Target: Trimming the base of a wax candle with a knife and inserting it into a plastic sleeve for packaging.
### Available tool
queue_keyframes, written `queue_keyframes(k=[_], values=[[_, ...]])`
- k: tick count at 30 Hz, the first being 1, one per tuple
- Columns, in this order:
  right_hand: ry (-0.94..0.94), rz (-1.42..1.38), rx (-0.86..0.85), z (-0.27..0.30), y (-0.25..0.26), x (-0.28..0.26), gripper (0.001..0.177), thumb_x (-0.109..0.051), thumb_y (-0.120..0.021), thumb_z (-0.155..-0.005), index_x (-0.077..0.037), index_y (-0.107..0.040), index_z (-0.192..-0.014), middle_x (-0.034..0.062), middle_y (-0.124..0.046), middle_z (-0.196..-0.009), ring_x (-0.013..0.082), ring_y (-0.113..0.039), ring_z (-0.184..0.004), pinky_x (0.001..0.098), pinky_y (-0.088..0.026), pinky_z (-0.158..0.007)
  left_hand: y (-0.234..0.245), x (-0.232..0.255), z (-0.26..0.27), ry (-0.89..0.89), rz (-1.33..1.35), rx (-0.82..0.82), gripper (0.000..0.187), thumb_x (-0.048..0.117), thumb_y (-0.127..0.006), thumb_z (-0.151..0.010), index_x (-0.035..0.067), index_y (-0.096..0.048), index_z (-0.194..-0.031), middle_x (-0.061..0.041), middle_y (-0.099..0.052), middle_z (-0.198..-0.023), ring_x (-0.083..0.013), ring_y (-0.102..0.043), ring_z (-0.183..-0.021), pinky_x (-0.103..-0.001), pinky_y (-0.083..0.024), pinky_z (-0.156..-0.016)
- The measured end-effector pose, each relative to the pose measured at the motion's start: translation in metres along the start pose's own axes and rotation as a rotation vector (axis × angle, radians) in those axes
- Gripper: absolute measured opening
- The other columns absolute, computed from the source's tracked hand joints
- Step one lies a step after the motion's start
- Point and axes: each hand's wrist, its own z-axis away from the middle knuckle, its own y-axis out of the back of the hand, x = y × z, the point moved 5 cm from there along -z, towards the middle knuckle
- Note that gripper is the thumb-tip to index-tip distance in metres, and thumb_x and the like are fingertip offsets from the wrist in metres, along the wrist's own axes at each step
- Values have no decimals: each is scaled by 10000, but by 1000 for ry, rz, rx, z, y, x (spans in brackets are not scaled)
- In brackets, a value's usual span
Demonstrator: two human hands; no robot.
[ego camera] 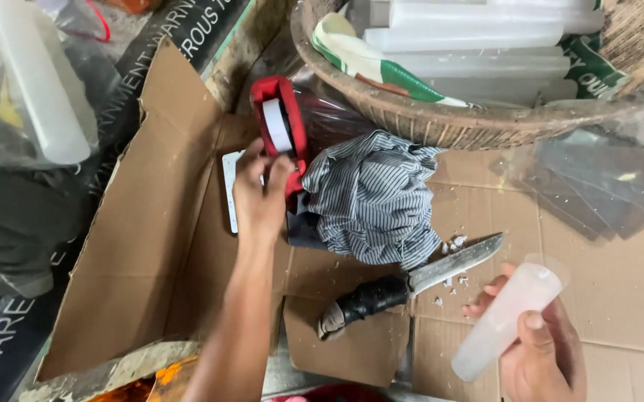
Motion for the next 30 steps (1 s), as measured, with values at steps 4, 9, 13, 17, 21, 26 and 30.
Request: queue_keyframes(k=[4,9,13,17,21,26,30], values=[[41,-32,-48,-1,-3,-2,631,-401,-513,-725,-71,-378,-1246,181,-476,-834,280,-474,-642,415,-435,-620,-3,-5,28,-59,123,-36,232,262,-523,-795,147,-645,-954,10,-519,-1119,-100,-543,-902,-224,-445,-706],[56,-142,-152,-14,7,16,499,-276,-464,-823,53,-410,-1194,217,-555,-965,324,-578,-795,469,-506,-689,14,-33,16,-254,-313,-141,164,233,-543,-787,123,-660,-822,-46,-583,-1042,-174,-554,-922,-288,-401,-745],[76,-157,-343,-9,-11,-11,513,-269,-467,-850,66,-382,-1230,212,-550,-977,293,-568,-842,403,-495,-748,37,25,30,-430,-489,-162,114,120,-585,-816,34,-616,-748,-38,-607,-1053,-135,-578,-787,-274,-456,-687],[16,-109,-308,-9,-17,-12,599,-352,-515,-804,-15,-343,-1269,184,-551,-905,242,-566,-755,352,-490,-691,5,103,84,-325,-38,-272,147,177,-481,-836,139,-572,-727,-18,-595,-1015,-168,-584,-1019,-245,-453,-751],[-19,-65,-322,-6,-25,-13,643,-405,-520,-766,-19,-344,-1249,128,-504,-1003,196,-530,-830,321,-474,-670,-38,129,120,-414,355,-686,159,201,-464,-835,131,-605,-859,-111,-526,-1133,-197,-553,-1015,-343,-470,-869],[-43,-125,-379,-2,-28,-18,815,-544,-616,-671,-41,-337,-1247,118,-521,-1093,222,-511,-1044,355,-406,-892,-57,147,136,-468,486,-815,246,192,-402,-877,40,-572,-971,-183,-437,-1222,-270,-454,-1164,-386,-418,-940],[205,285,-349,4,-31,-30,651,-521,-349,-797,-13,-352,-1204,102,-425,-1214,210,-491,-1100,343,-403,-921,-63,146,138,-468,454,-830,315,277,-351,-904,68,-580,-960,-186,-441,-1227,-263,-483,-1135,-365,-429,-886]])
